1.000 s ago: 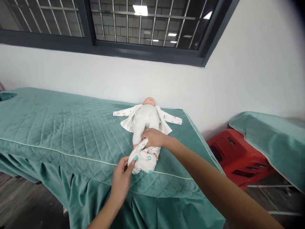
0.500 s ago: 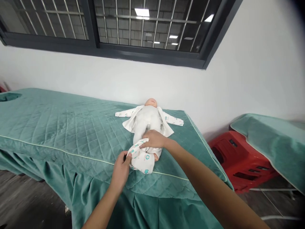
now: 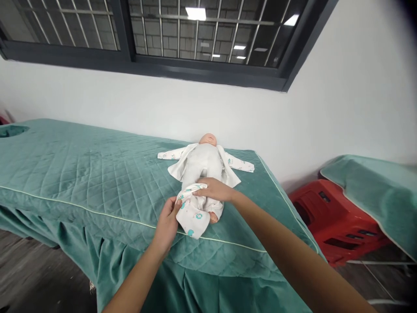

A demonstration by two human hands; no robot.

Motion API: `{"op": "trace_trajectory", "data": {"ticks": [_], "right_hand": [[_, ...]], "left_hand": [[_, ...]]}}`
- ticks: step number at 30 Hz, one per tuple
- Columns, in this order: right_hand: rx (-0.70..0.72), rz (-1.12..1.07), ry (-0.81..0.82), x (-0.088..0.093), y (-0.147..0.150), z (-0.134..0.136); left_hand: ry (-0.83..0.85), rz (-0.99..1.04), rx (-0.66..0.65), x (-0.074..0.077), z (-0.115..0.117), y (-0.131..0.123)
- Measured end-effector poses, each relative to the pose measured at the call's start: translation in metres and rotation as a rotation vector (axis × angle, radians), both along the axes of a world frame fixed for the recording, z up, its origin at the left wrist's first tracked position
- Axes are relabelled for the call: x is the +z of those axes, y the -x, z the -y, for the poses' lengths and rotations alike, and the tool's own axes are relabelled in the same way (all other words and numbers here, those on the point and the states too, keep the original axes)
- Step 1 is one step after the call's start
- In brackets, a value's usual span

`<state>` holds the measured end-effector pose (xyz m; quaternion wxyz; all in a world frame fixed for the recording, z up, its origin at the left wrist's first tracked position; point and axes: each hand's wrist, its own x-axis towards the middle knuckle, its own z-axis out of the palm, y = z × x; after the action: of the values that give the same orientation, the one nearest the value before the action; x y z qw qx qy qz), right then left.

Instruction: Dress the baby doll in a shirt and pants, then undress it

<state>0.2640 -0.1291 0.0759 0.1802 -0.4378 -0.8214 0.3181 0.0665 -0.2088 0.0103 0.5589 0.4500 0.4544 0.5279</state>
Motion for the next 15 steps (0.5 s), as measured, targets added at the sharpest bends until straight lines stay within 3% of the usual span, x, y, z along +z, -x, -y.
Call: {"op": "trace_trajectory", "data": {"ticks": [6, 15], "right_hand": [[-0.042, -0.064, 0.094, 0.010, -0.003, 0.000], [-0.143, -0.040, 0.023, 0.002, -0.008, -0.014]], "left_hand": [[-0.244, -0.260, 0.034, -0.008, -0.036, 0.007], [-0.410, -0.586, -0.064, -0.002, -0.102, 0.010]]}}
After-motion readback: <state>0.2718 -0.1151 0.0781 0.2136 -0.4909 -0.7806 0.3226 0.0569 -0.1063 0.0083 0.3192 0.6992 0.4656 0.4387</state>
